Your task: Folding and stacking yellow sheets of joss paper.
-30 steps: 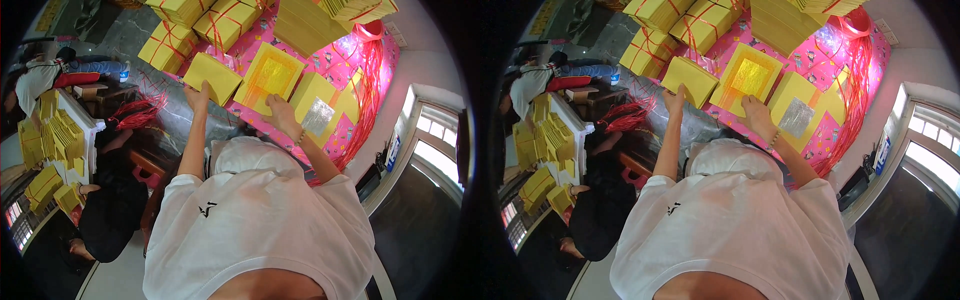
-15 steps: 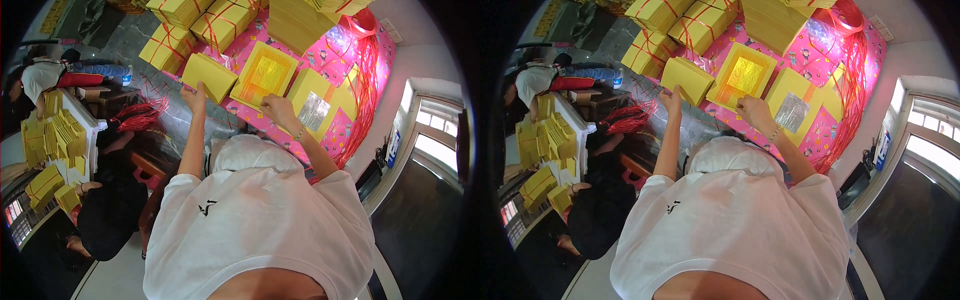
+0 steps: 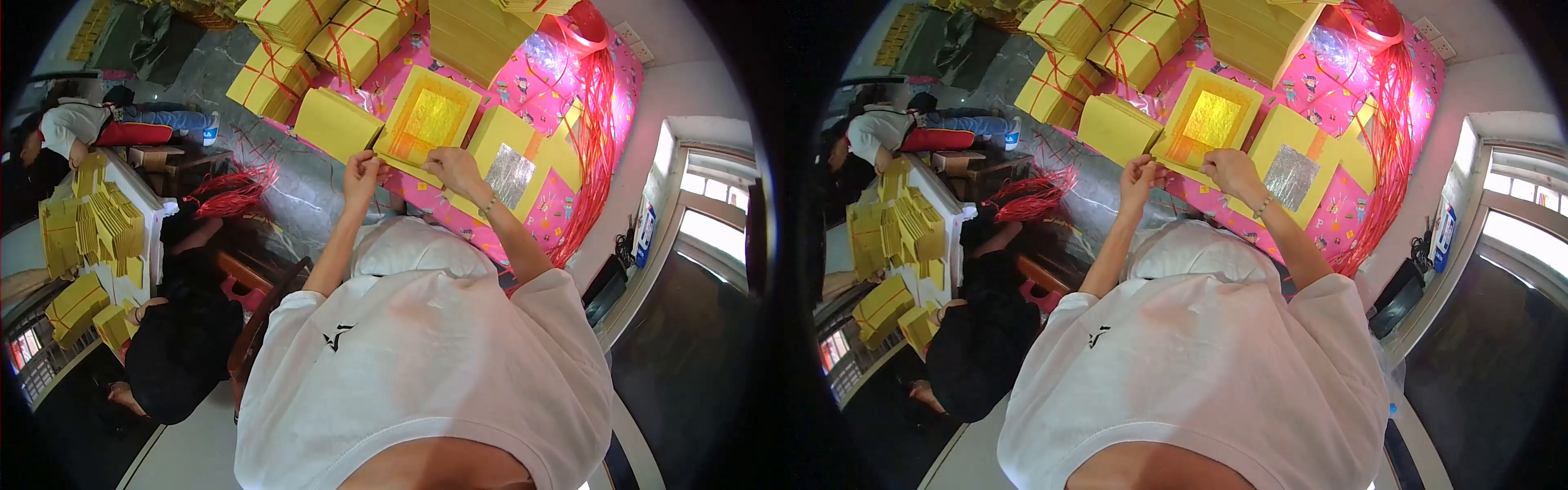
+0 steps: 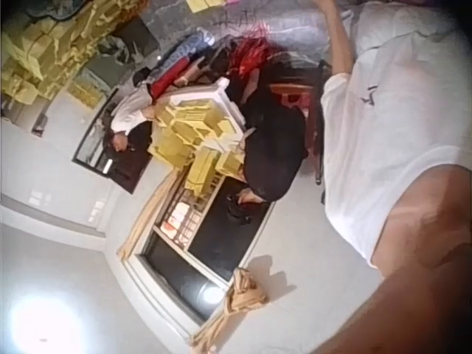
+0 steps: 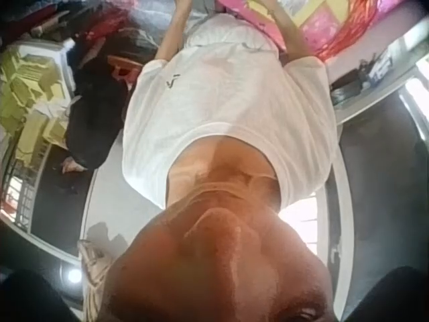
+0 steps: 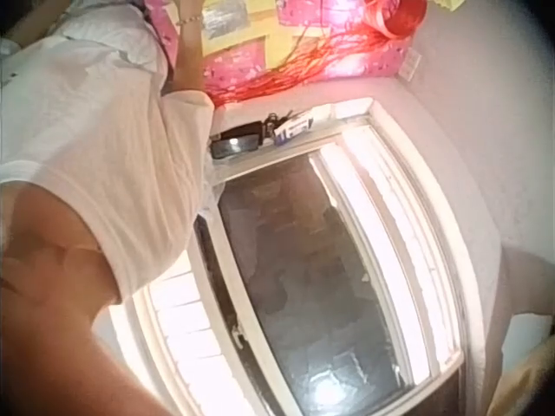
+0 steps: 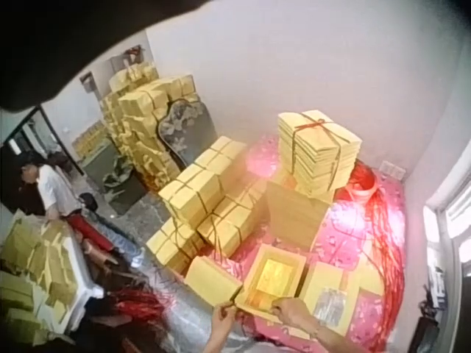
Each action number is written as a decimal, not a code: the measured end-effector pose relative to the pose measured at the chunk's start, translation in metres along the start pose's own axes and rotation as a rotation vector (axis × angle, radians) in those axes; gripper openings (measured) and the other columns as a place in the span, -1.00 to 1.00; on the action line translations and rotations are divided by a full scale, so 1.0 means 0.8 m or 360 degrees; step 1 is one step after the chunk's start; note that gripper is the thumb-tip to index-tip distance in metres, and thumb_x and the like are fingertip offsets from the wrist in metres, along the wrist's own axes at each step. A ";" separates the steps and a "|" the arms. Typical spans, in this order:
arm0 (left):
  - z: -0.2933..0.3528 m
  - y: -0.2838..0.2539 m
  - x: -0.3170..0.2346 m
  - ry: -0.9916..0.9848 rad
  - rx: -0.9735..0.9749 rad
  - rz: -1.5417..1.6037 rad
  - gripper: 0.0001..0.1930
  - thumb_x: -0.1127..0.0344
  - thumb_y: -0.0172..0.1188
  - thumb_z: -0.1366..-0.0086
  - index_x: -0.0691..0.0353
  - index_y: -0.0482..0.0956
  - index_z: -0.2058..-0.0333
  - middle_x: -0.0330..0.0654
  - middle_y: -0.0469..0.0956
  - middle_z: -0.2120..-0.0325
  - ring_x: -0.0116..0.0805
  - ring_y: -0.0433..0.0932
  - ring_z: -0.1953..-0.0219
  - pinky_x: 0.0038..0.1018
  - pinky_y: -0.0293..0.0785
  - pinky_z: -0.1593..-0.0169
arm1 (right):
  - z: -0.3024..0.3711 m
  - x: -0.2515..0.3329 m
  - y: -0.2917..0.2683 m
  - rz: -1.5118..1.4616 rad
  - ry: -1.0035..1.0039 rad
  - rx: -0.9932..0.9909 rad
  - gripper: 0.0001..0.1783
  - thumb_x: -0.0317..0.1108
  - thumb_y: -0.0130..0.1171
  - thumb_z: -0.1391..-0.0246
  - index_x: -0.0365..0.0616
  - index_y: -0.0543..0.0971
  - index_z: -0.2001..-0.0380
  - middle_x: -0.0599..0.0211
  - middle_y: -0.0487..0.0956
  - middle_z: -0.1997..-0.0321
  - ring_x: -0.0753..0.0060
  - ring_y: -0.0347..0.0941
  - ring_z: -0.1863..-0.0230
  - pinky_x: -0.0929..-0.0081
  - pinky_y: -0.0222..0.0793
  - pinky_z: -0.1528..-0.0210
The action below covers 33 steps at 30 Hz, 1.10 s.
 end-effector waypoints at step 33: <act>0.021 0.182 -0.154 0.1555 0.0626 -0.2171 -0.69 0.50 0.16 0.07 0.09 0.54 0.27 -0.24 0.54 0.37 -0.20 0.46 0.19 -0.26 0.30 0.15 | 0.043 0.045 -0.133 -0.0168 -0.0213 -0.0917 -0.66 -0.15 0.27 0.06 -0.16 0.53 0.28 0.19 0.50 0.30 0.17 0.48 0.24 0.30 0.42 0.21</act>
Point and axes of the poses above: each hand's wrist, its own z-axis away from the middle knuckle, its own y-axis out of the palm, x = y × z, the point moved 10 cm from there along -z, towards the middle knuckle
